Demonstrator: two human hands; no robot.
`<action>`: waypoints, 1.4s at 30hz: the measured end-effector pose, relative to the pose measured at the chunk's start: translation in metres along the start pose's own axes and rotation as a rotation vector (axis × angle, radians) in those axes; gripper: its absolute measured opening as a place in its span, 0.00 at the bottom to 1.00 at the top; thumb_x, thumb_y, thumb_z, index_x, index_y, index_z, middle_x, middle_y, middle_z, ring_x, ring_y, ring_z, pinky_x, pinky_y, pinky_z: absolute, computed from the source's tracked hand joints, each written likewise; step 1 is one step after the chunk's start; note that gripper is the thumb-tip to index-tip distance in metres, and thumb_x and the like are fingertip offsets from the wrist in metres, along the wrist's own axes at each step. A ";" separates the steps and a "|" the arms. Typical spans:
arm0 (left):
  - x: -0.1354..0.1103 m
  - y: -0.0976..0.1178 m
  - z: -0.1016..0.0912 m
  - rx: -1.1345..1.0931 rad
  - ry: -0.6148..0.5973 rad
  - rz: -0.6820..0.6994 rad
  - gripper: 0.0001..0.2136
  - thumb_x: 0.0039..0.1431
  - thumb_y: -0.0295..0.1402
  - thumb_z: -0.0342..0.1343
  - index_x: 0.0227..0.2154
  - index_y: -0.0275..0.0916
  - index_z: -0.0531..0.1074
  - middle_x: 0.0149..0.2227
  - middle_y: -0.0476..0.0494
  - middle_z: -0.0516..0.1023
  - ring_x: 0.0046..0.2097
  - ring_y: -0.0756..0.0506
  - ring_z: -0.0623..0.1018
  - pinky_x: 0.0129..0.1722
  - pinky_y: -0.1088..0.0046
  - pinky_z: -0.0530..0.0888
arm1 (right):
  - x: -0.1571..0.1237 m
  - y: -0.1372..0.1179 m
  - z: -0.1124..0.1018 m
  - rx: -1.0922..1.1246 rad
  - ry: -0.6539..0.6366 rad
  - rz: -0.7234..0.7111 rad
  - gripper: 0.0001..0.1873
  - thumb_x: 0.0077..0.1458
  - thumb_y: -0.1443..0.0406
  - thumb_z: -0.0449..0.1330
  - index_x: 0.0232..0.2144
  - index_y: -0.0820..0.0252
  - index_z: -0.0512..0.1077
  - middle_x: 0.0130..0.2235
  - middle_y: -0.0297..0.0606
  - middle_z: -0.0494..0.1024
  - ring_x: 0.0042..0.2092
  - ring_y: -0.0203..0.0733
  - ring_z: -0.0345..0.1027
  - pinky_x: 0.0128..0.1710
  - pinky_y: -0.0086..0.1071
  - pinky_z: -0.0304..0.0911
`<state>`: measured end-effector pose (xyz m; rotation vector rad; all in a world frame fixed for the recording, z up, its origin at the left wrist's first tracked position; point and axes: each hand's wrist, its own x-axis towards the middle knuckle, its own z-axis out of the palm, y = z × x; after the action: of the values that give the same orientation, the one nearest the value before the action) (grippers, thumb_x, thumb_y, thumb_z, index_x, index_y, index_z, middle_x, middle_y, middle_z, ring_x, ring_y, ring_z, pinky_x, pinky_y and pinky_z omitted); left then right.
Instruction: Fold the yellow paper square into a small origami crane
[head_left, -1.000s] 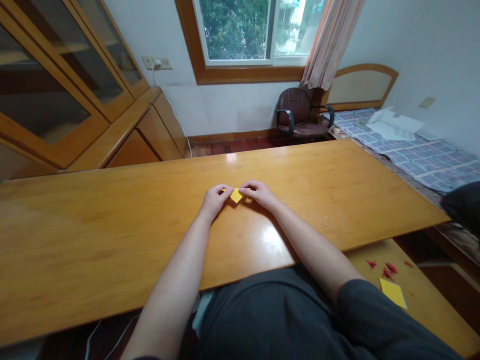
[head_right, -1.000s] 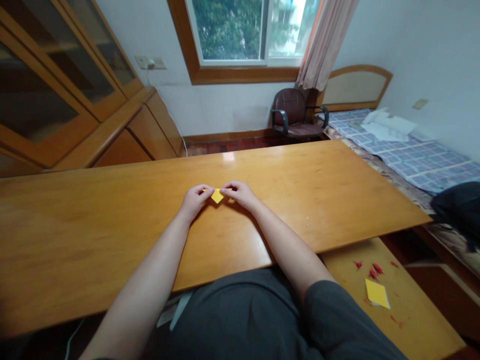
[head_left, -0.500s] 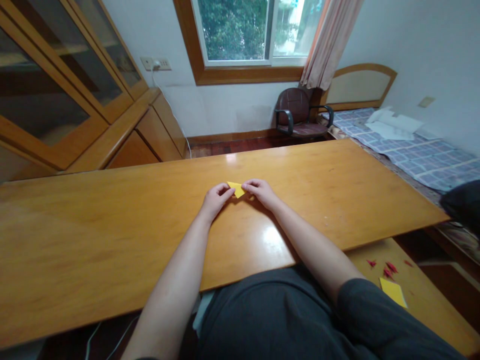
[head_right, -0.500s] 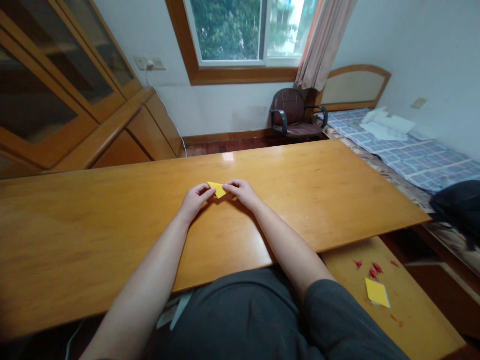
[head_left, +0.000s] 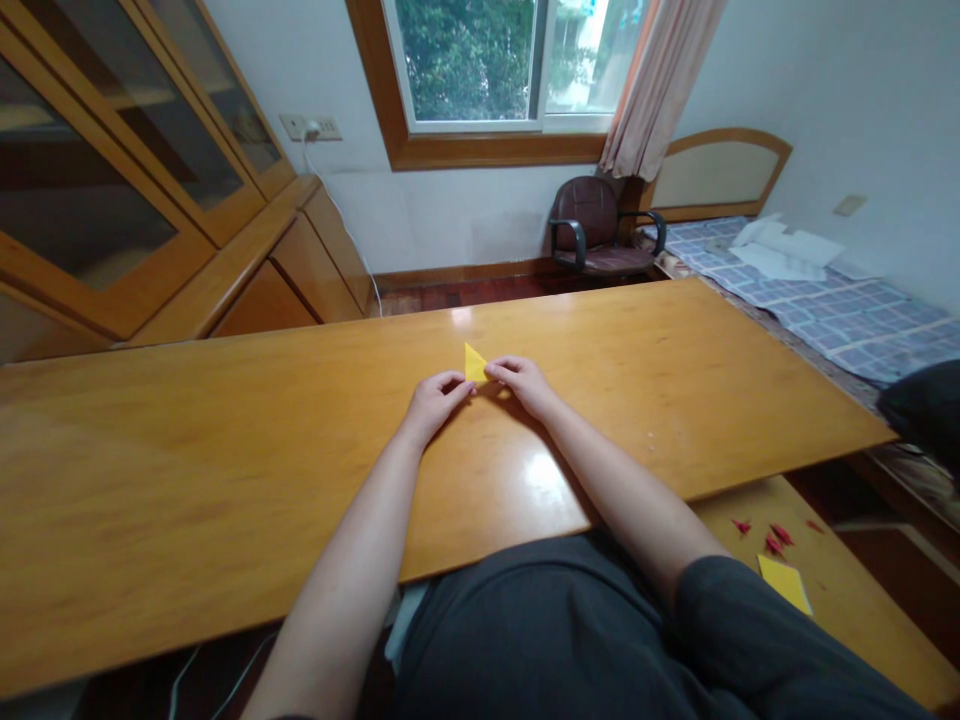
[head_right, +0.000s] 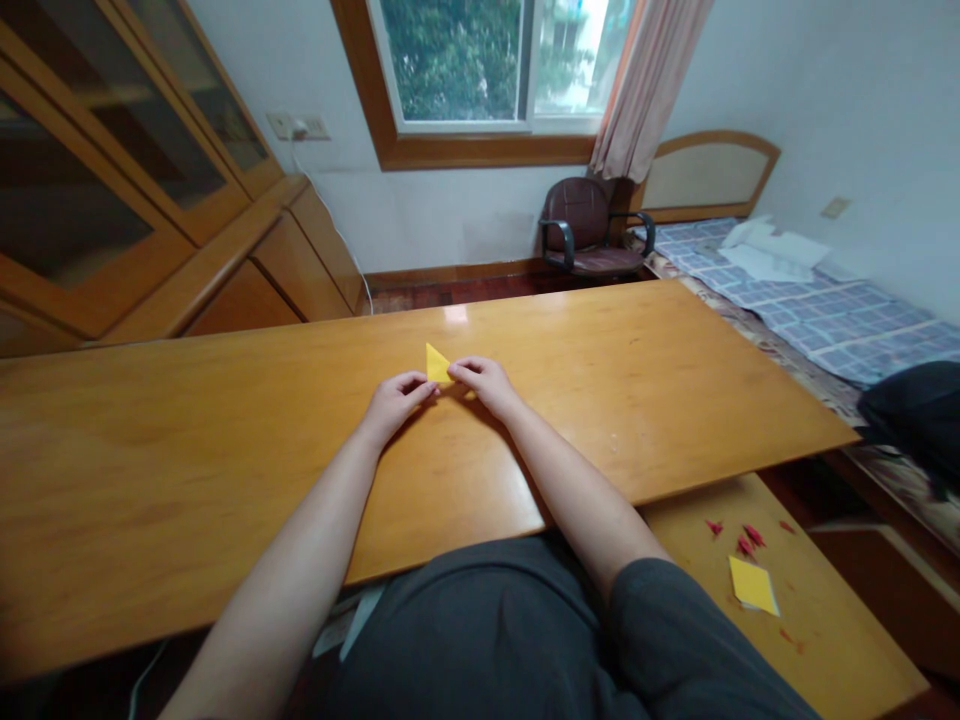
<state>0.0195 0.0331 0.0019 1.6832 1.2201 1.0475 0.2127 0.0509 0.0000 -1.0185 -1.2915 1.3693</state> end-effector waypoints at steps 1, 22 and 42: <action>0.001 -0.002 0.000 -0.018 0.024 -0.001 0.12 0.55 0.43 0.60 0.31 0.38 0.78 0.30 0.45 0.80 0.33 0.47 0.77 0.36 0.73 0.71 | -0.001 -0.001 0.001 -0.007 -0.015 0.012 0.17 0.45 0.53 0.67 0.29 0.62 0.76 0.27 0.33 0.75 0.28 0.33 0.63 0.30 0.28 0.59; 0.003 -0.007 0.004 -0.297 0.192 0.048 0.19 0.50 0.40 0.65 0.45 0.37 0.77 0.36 0.44 0.80 0.37 0.47 0.79 0.45 0.67 0.75 | -0.004 -0.004 0.001 -0.063 -0.146 0.027 0.20 0.49 0.51 0.64 0.26 0.65 0.76 0.23 0.35 0.73 0.25 0.31 0.61 0.25 0.25 0.56; 0.002 -0.002 0.002 -0.172 0.128 0.021 0.15 0.51 0.40 0.64 0.39 0.37 0.80 0.40 0.40 0.82 0.42 0.43 0.79 0.48 0.64 0.74 | 0.000 -0.002 0.002 0.054 -0.067 -0.088 0.26 0.46 0.55 0.67 0.46 0.59 0.70 0.30 0.30 0.71 0.27 0.31 0.64 0.25 0.25 0.59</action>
<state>0.0215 0.0351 0.0000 1.5188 1.1590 1.2527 0.2106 0.0500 0.0019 -0.8758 -1.3260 1.3735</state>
